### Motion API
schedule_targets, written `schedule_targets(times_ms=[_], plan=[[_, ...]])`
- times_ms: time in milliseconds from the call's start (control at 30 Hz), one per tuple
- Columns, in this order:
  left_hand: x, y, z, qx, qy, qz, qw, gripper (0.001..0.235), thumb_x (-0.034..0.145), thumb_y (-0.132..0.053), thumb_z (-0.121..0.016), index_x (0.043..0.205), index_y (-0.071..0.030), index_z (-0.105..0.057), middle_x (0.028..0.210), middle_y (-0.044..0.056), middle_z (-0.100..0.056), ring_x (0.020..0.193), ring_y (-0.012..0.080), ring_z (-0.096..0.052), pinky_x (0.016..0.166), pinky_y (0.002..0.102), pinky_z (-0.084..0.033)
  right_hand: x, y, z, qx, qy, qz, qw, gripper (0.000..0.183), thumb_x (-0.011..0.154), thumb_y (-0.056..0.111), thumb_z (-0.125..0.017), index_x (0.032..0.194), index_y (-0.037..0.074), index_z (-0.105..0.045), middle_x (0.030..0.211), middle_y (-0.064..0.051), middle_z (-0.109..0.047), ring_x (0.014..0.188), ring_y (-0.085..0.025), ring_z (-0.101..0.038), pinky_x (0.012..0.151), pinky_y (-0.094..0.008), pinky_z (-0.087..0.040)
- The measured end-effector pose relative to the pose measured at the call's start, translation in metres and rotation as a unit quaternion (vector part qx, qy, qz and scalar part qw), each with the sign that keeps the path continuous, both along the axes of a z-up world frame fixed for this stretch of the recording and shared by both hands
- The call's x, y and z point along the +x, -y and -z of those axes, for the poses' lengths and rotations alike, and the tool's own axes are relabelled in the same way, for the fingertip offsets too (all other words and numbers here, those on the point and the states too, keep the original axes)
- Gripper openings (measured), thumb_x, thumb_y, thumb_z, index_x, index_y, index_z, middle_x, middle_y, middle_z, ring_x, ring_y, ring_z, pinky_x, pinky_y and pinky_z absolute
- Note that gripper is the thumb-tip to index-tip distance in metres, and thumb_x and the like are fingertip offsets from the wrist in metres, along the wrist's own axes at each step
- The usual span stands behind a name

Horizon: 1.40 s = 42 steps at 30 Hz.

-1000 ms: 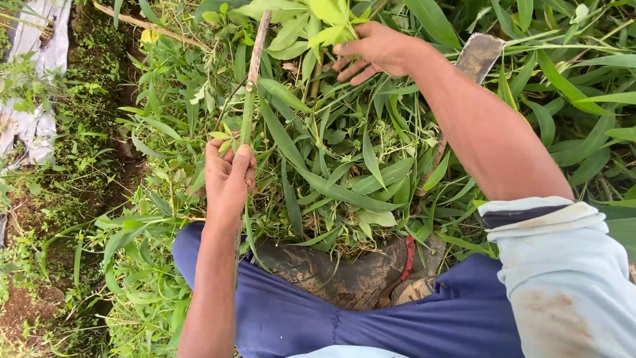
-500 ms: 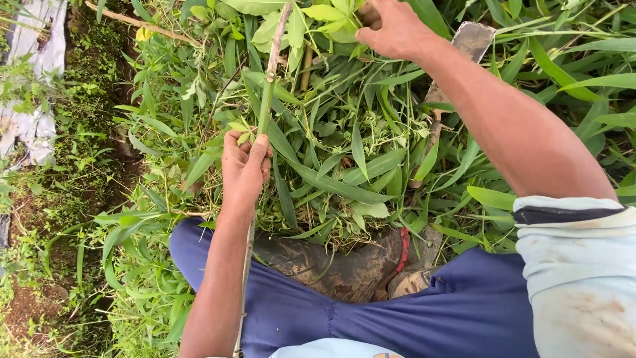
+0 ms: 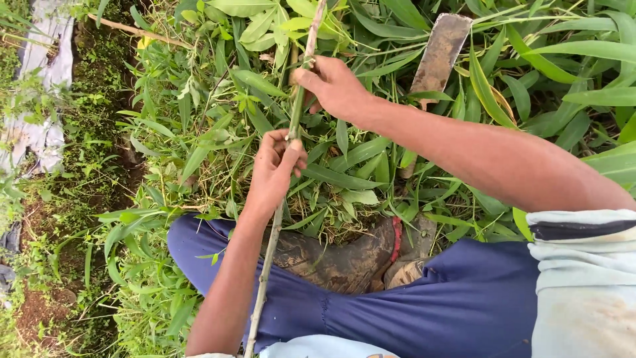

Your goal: Preparing cassava cuttings by chopping long stems into shorter pieces using a machete in a field.

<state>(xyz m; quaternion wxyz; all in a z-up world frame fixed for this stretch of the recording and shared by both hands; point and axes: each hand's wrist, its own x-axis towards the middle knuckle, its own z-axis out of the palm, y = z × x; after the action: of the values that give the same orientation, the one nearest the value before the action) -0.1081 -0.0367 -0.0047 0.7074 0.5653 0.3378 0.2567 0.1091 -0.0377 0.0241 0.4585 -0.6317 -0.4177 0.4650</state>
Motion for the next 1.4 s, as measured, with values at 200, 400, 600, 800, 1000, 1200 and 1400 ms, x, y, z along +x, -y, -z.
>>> schedule_targets(times_ms=[200,400,600,800,1000,1200,1400], plan=[[-0.046,0.032,0.006,-0.033,-0.068,0.153,0.985,0.028,0.109,-0.025,-0.042,0.117,-0.005,-0.06,0.071,0.002,-0.058,0.06,0.0112,-0.055,0.055,0.027,-0.046,0.028,0.009,0.003,0.035,-0.024,0.041,0.998,0.016,0.105,0.021,-0.047,0.106,0.008,-0.056,0.096,-0.005,-0.067,0.08,-0.014,-0.067,0.066,-0.027,-0.061],[-0.032,0.035,-0.001,0.0,-0.118,0.092,0.989,0.039,0.11,-0.038,-0.036,0.094,-0.008,-0.056,0.06,-0.004,-0.042,0.044,0.0069,-0.036,0.04,0.025,-0.033,0.07,0.044,-0.004,0.058,-0.015,0.034,0.998,0.029,0.108,0.027,-0.046,0.122,0.003,-0.054,0.115,-0.014,-0.065,0.089,-0.02,-0.072,0.069,-0.025,-0.064],[0.003,0.026,-0.03,0.144,-0.152,0.034,0.977,0.026,0.107,-0.029,-0.048,0.094,-0.009,-0.057,0.064,-0.002,-0.054,0.052,0.0098,-0.049,0.049,0.026,-0.041,0.122,0.156,0.096,-0.166,0.31,0.161,0.922,0.011,0.102,0.01,-0.053,0.1,-0.001,-0.052,0.091,-0.014,-0.06,0.076,-0.023,-0.059,0.074,-0.038,-0.057],[0.031,0.023,-0.026,0.234,-0.176,0.043,0.955,0.036,0.112,-0.036,-0.042,0.093,-0.008,-0.056,0.066,0.005,-0.057,0.058,0.0172,-0.058,0.058,0.033,-0.047,0.1,0.218,0.184,-0.181,0.266,0.248,0.914,0.041,0.107,0.027,-0.06,0.123,-0.008,-0.047,0.114,-0.035,-0.062,0.109,-0.053,-0.064,0.09,-0.064,-0.052],[0.044,0.024,-0.012,0.24,-0.181,0.051,0.952,0.038,0.112,-0.038,-0.041,0.092,-0.009,-0.056,0.066,0.006,-0.059,0.064,0.0194,-0.057,0.064,0.036,-0.046,0.081,0.207,0.188,-0.195,0.199,0.254,0.926,0.048,0.1,0.038,-0.07,0.116,-0.002,-0.05,0.111,-0.03,-0.066,0.11,-0.046,-0.066,0.088,-0.06,-0.055],[0.044,-0.007,-0.024,0.27,-0.232,0.081,0.931,0.046,0.115,-0.028,-0.026,0.112,0.005,-0.059,0.07,0.012,-0.058,0.059,0.0204,-0.054,0.062,0.039,-0.052,0.081,0.206,0.188,-0.206,0.127,0.387,0.89,0.065,0.108,0.022,-0.06,0.153,-0.01,-0.027,0.155,-0.036,-0.034,0.149,-0.043,-0.032,0.123,-0.061,-0.024],[0.034,-0.045,-0.064,0.41,-0.31,0.102,0.852,0.052,0.118,-0.038,-0.024,0.105,0.001,-0.057,0.07,0.016,-0.058,0.06,0.0251,-0.06,0.056,0.039,-0.049,0.065,0.205,0.128,0.028,0.275,0.407,0.871,0.06,0.103,0.029,-0.062,0.14,-0.008,-0.034,0.122,-0.034,-0.048,0.108,-0.045,-0.06,0.085,-0.063,-0.051]])
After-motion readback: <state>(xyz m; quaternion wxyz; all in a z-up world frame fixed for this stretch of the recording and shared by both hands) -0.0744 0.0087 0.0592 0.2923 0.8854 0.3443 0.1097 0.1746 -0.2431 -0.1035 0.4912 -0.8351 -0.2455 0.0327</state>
